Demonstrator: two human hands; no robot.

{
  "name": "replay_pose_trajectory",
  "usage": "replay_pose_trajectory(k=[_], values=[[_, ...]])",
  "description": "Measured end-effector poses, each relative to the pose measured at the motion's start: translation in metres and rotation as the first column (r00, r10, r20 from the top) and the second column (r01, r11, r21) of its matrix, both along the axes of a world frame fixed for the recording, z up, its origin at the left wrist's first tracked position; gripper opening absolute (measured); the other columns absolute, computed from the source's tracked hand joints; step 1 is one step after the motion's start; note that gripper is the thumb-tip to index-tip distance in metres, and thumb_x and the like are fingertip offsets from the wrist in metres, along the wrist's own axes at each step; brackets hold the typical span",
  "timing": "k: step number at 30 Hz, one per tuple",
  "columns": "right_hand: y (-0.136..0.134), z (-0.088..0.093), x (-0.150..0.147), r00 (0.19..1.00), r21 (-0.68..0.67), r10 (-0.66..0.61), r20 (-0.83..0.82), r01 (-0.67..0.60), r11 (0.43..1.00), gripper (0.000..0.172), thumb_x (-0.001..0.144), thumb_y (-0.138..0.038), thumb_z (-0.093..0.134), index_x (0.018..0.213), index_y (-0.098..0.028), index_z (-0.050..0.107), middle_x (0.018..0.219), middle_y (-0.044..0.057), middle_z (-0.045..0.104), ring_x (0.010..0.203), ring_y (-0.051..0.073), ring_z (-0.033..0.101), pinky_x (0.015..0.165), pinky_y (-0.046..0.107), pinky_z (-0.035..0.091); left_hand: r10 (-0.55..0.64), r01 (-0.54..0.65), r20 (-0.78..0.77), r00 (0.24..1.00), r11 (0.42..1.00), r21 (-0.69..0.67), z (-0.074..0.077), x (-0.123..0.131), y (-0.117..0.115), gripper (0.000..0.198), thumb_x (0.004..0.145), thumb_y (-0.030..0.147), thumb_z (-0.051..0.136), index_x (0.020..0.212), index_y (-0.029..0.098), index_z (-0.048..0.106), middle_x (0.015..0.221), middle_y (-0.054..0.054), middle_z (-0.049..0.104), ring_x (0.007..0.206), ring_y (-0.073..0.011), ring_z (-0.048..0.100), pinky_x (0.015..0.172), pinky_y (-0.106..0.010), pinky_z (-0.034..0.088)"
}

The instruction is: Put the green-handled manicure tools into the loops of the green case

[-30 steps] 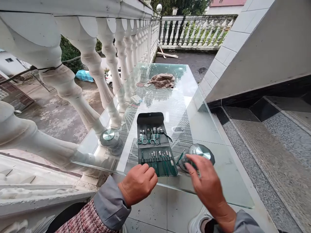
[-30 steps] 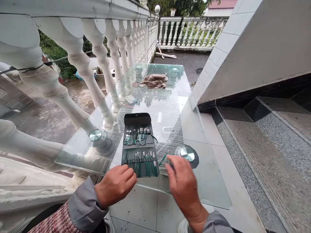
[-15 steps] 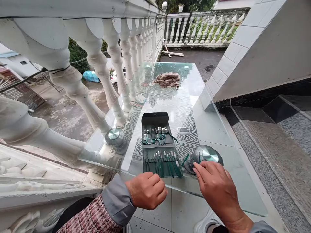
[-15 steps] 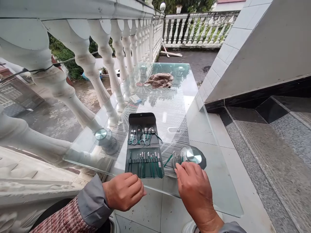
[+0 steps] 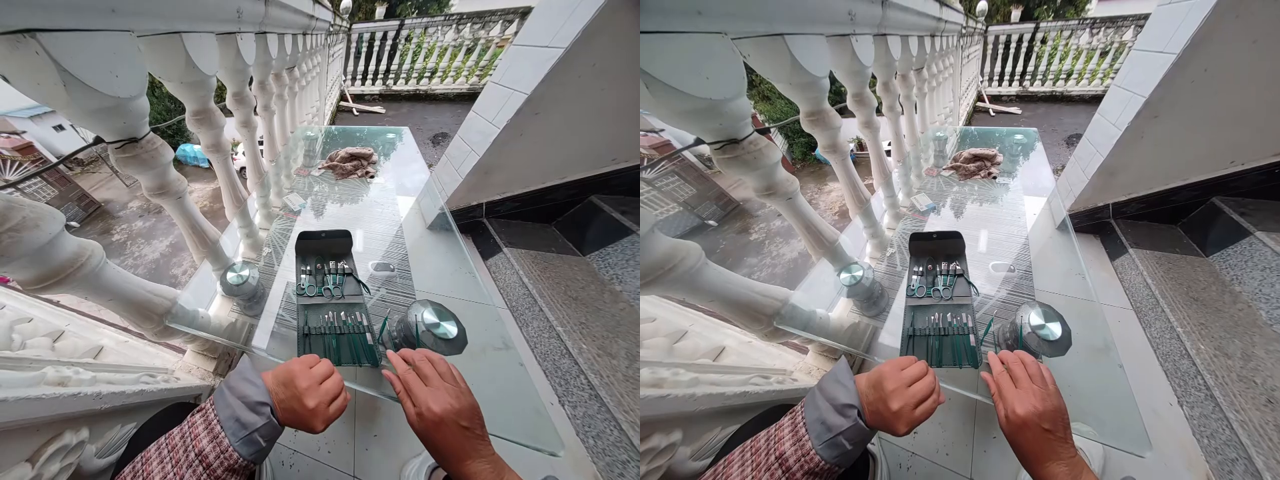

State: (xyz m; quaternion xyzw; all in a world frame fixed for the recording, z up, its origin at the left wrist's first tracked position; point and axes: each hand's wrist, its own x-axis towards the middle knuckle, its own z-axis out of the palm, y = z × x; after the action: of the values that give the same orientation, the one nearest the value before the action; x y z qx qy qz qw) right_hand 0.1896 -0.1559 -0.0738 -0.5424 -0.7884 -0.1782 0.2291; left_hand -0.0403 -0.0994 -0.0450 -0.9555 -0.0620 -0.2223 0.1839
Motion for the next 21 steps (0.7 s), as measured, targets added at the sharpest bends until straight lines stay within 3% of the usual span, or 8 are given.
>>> replay_pose_trajectory(k=[12, 17, 21], values=[[-0.014, -0.009, 0.013, 0.974, -0.013, 0.225, -0.037, -0.226, 0.974, 0.040, 0.081, -0.036, 0.061, 0.114, -0.013, 0.061, 0.097, 0.012, 0.066, 0.093, 0.023, 0.057, 0.083, 0.039, 0.045, -0.017, 0.017, -0.001, 1.000, 1.000, 0.007, 0.001, 0.001, -0.001, 0.021, 0.084, 0.022, 0.058, 0.066, 0.014, 0.055, 0.063, -0.002, 0.052, 0.053, -0.0114, 0.045, 0.046, -0.026, 0.031], [-0.019, -0.015, 0.020, 0.943, 0.003, 0.332, -0.011, -0.332, 0.943, 0.034, 0.085, -0.020, 0.054, 0.119, -0.020, 0.059, 0.099, 0.007, 0.068, 0.094, 0.019, 0.059, 0.083, 0.035, 0.047, -0.038, 0.037, 0.035, 0.999, 0.999, 0.007, 0.001, 0.002, -0.001, 0.019, 0.081, 0.020, 0.060, 0.064, 0.014, 0.055, 0.062, -0.002, 0.052, 0.052, -0.0113, 0.045, 0.045, -0.026, 0.030], [-0.024, -0.023, 0.024, 0.902, -0.050, 0.429, -0.058, -0.431, 0.901, 0.038, 0.091, -0.016, 0.037, 0.125, -0.017, 0.055, 0.106, 0.007, 0.067, 0.098, 0.019, 0.059, 0.087, 0.034, 0.047, -0.043, 0.043, 0.051, 0.998, 0.999, 0.005, 0.000, 0.001, -0.001, 0.019, 0.081, 0.019, 0.060, 0.063, 0.014, 0.054, 0.061, -0.002, 0.051, 0.053, -0.0118, 0.046, 0.045, -0.026, 0.031]])
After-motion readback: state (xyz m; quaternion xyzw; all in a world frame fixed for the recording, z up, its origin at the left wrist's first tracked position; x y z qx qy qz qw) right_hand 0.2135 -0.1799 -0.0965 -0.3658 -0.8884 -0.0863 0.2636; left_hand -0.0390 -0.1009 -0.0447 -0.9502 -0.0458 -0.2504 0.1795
